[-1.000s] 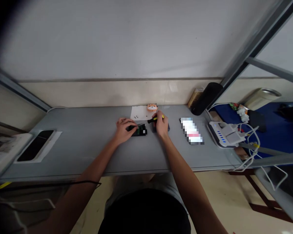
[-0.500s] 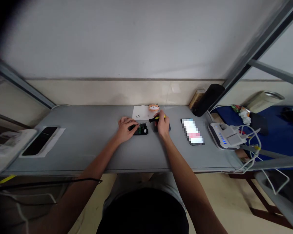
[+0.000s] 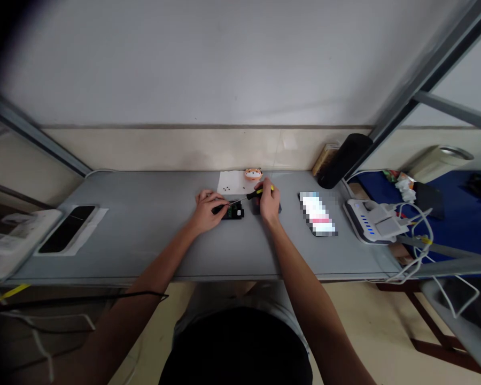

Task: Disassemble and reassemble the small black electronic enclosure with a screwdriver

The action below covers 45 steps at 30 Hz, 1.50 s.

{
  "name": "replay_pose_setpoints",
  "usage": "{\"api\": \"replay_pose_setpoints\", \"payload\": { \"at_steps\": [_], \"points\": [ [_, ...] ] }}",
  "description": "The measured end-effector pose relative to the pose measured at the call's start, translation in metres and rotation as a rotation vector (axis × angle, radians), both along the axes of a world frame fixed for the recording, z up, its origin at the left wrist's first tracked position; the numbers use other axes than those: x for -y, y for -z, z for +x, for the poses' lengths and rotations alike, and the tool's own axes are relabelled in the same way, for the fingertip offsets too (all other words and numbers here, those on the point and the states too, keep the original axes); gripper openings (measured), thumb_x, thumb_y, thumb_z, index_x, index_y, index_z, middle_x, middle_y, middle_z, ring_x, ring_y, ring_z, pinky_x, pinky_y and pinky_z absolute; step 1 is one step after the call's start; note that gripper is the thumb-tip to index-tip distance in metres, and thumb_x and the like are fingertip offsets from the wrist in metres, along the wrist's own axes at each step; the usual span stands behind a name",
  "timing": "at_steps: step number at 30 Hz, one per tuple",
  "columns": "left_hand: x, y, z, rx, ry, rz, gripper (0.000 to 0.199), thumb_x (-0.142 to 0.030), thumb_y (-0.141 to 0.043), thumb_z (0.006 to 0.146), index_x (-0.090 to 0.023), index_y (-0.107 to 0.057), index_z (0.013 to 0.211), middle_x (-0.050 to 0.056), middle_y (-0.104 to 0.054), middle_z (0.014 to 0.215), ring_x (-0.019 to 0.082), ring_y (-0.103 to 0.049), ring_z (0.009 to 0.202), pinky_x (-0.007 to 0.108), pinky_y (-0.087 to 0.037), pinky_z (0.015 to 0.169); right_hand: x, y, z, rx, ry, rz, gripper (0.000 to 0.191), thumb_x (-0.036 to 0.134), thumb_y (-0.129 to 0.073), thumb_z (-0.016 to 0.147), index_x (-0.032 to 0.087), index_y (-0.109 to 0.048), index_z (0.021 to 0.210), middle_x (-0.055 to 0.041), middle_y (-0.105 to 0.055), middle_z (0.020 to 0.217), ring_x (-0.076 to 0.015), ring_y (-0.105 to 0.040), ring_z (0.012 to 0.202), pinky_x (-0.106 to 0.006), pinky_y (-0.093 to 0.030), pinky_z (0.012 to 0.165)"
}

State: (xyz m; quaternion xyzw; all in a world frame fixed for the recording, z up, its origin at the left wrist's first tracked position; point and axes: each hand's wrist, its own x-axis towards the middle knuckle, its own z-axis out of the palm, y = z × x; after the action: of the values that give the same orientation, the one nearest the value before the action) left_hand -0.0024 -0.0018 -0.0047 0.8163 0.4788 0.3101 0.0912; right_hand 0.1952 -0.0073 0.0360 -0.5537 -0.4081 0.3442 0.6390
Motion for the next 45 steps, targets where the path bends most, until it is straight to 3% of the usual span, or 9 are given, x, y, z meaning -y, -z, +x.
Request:
{"api": "replay_pose_setpoints", "payload": {
  "at_steps": [30,39,45],
  "points": [
    [-0.0013,0.0021,0.0013,-0.007,-0.028,0.009,0.013,-0.035,-0.068,0.095,-0.029,-0.079,0.091,0.005,-0.073,0.094,0.030,-0.054,0.111,0.053,-0.037,0.102,-0.0002,0.0008,0.0025,0.011,0.005,-0.009,0.063,0.081,-0.042,0.086,0.023,-0.054,0.062,0.0041,-0.043,0.052,-0.0099,-0.040,0.040,-0.028,-0.032,0.042],
    [0.0014,0.0027,0.0031,-0.081,0.031,0.046,0.019,-0.034,-0.062,0.097,-0.030,-0.080,0.097,0.007,-0.073,0.101,0.030,-0.054,0.113,0.053,-0.039,0.101,0.0017,-0.0012,0.0027,0.040,-0.021,0.025,0.062,0.081,-0.049,0.082,0.024,-0.054,0.061,0.0048,-0.042,0.050,-0.0100,-0.039,0.040,-0.027,-0.031,0.042],
    [0.0007,0.0075,0.0030,-0.057,0.094,0.161,0.021,-0.030,-0.060,0.098,-0.026,-0.080,0.097,0.009,-0.072,0.100,0.029,-0.054,0.108,0.049,-0.040,0.096,0.0073,-0.0061,0.0030,0.134,-0.018,0.111,0.058,0.075,-0.050,0.086,0.023,-0.054,0.060,0.0057,-0.040,0.047,-0.0107,-0.039,0.042,-0.027,-0.033,0.045]
  ]
}}
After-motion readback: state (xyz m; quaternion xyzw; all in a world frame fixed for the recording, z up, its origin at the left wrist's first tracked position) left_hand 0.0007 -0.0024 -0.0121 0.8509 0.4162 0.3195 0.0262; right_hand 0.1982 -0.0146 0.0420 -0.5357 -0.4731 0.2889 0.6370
